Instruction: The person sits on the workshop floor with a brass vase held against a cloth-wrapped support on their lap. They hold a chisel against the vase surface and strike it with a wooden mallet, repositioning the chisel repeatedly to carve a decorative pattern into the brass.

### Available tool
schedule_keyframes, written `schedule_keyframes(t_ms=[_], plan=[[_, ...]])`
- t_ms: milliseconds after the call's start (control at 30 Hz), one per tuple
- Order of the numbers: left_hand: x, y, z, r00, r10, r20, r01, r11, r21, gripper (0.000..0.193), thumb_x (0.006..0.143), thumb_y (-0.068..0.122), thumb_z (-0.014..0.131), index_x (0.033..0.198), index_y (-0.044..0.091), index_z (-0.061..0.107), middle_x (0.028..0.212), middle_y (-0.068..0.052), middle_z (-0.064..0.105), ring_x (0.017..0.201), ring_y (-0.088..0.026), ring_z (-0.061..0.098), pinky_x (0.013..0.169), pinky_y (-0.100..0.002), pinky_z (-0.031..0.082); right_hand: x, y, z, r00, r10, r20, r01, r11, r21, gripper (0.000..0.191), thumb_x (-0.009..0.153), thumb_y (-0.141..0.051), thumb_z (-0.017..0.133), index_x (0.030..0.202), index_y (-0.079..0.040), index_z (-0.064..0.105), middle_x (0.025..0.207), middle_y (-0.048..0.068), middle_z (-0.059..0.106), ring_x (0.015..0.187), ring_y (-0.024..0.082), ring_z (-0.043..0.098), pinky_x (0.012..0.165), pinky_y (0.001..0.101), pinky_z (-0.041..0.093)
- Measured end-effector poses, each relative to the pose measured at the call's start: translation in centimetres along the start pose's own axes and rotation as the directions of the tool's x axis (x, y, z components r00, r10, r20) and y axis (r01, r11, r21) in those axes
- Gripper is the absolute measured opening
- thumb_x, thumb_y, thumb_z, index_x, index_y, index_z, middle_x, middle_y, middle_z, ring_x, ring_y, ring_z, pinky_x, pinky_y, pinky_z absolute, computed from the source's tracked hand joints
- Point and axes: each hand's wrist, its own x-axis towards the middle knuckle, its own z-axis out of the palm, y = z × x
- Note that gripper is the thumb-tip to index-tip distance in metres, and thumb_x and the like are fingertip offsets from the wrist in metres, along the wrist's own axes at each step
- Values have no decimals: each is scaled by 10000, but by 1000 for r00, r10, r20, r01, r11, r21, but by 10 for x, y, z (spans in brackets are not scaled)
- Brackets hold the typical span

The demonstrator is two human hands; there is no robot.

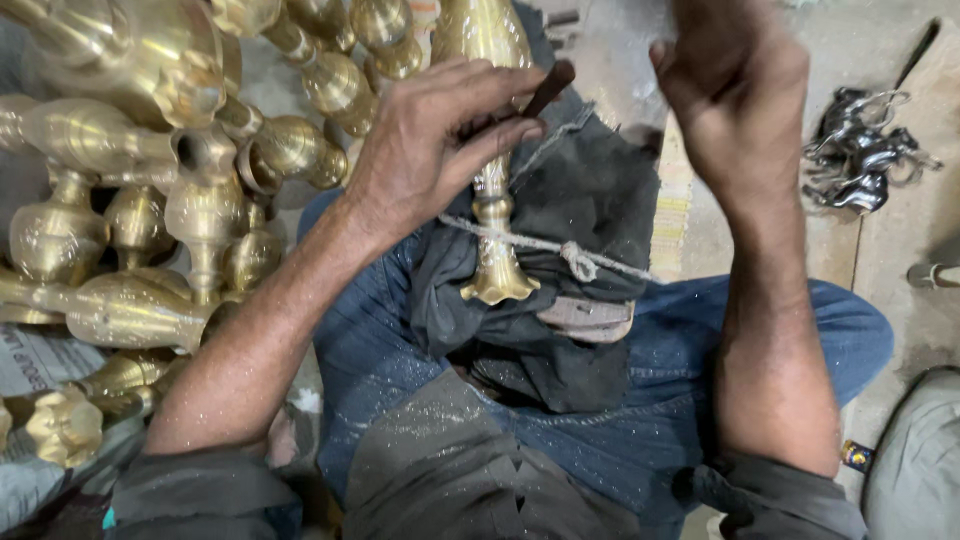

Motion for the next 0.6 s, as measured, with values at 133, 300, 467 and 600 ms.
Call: schedule_keyframes(t_ms=[133,300,467,600], plan=[[-1,-1,1,997,-64,49,65,998,-25,316,1047,202,790,1315,64,694,1081,-70,743,950,-181,727,836,-352,620,0,-9,-3,967,-239,87,254,912,-322,242,917,34,824,1040,29,616,901,156,667,827,311,651,756,454,499],[-2,-2,1,997,-58,44,60,998,-32,351,1046,199,791,1353,67,684,1098,-69,748,965,-171,732,859,-314,640,-1,-5,-3,993,-113,46,119,977,-179,158,1009,39,776,1013,18,619,840,166,645,758,299,645,685,390,500],[-6,-5,1,997,-66,27,67,996,-66,359,1051,192,802,1355,51,673,1121,-87,745,971,-160,739,839,-311,641,-8,-1,-2,991,-132,-4,132,991,-36,189,1060,62,698,1222,75,603,990,173,685,889,248,707,775,352,547],[-7,-9,1,992,-108,68,106,994,31,267,1029,203,832,1203,51,700,1010,-77,737,886,-161,719,777,-354,604,-9,-1,-2,987,-158,-2,156,977,-147,235,1038,5,769,1209,57,617,1017,186,708,928,286,711,807,372,562]])
